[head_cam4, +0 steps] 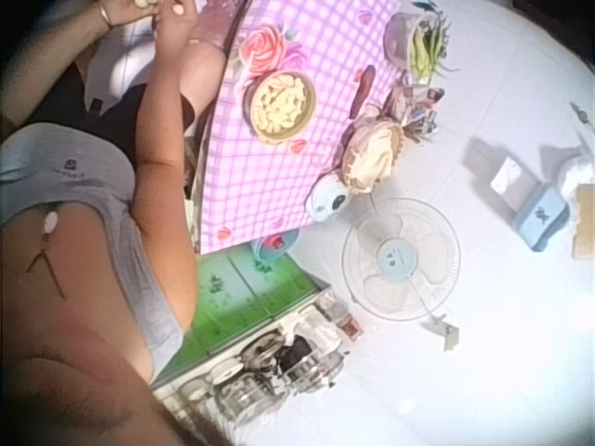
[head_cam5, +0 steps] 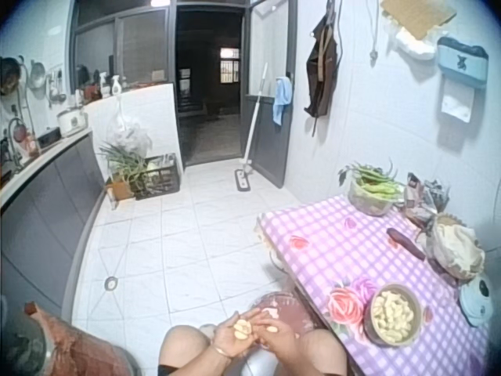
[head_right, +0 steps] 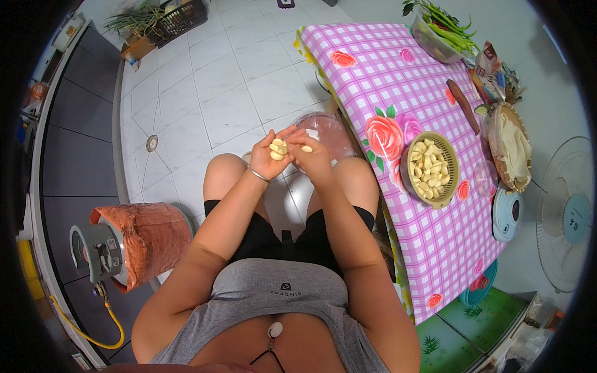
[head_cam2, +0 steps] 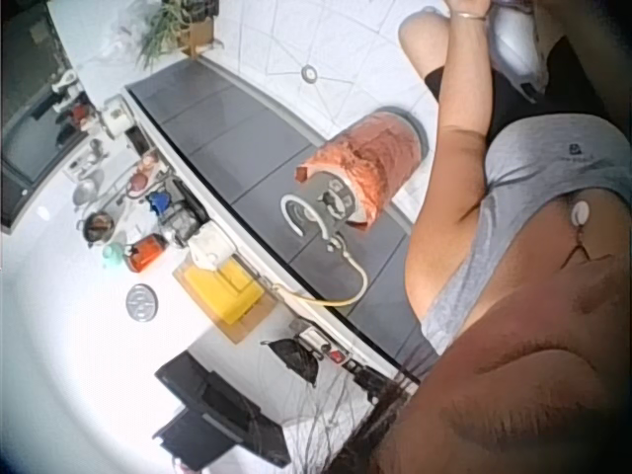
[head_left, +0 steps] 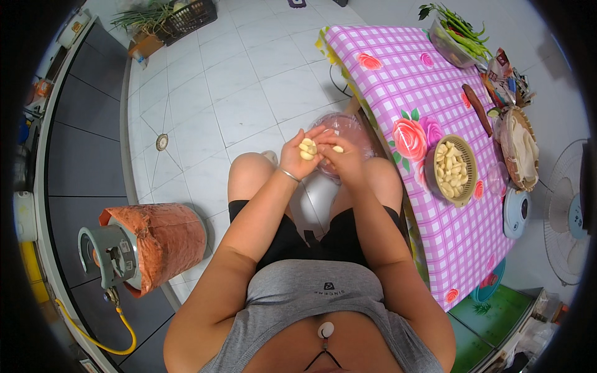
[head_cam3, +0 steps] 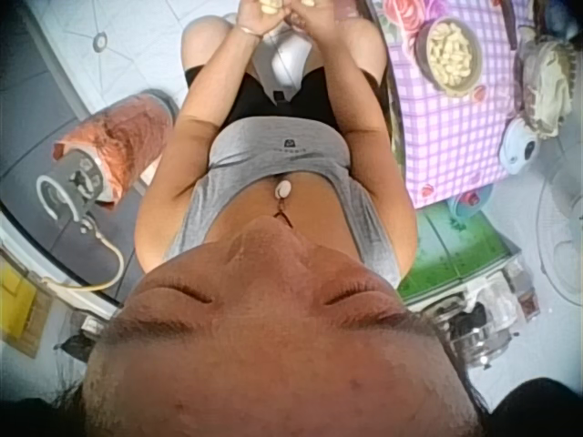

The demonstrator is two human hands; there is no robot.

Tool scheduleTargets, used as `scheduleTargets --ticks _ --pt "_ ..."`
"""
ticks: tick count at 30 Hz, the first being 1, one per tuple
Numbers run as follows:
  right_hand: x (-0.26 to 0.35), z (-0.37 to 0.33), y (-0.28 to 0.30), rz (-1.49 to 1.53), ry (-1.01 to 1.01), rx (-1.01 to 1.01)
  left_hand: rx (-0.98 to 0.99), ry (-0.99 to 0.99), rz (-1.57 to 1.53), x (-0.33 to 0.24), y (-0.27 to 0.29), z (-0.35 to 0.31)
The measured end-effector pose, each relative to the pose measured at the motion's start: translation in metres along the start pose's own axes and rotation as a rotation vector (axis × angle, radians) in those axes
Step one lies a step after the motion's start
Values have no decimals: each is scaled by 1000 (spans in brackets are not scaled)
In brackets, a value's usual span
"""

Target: The person peels garlic cloves by hand, separating the skins into a plastic basin on their lap and placing the peeled cloves into a wooden bowl on a table.

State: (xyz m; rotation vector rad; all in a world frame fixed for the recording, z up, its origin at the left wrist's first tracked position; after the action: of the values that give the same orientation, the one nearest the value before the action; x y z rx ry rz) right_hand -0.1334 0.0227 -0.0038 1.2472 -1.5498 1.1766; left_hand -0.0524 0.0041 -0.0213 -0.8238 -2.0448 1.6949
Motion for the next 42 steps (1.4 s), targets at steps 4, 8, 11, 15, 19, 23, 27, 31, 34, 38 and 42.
scheduleTargets --ticks 4,8,11,15,19,23,27,31,34,38,42 --pt "13 -5 -14 -222 268 -11 4 4 1 3 -5 -1" --pt "1 0 -12 -209 170 -4 -35 -17 23 2 -7 -4" --pt "-9 -1 -8 98 -121 1 -11 -71 -13 -8 -8 -4" --pt "-14 8 3 894 -210 182 22 -70 -83 -8 -9 -1" --pt "0 5 2 1065 -213 208 3 -87 -118 -11 -6 -1" --pt "-10 8 -4 1080 -297 266 9 -96 -111 -13 -3 -1" --pt "-6 2 -7 1034 -278 193 42 -89 -69 -11 -1 0" --pt "-19 6 -6 916 -273 209 20 -95 -45 -11 -1 1" --pt "-27 5 1 517 -230 35 7 -103 -51 -14 8 0" --pt "-9 -4 -7 -32 -108 -92 33 -80 -50 -10 2 3" --pt "34 -20 -34 -514 499 -52 -26 -78 9 -10 -2 -1"
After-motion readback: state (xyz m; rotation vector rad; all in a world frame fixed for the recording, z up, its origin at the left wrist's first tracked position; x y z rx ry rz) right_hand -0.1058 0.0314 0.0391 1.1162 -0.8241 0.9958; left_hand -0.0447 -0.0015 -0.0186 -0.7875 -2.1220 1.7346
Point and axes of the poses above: each hand's wrist, its own z-axis towards the middle knuckle, its own y-axis out of the back of the hand, x = y × z, the point moved 10 cm from there along z, towards the middle knuckle, and after that the axes turned 3 degrees about -x, right-handed, at the moved point
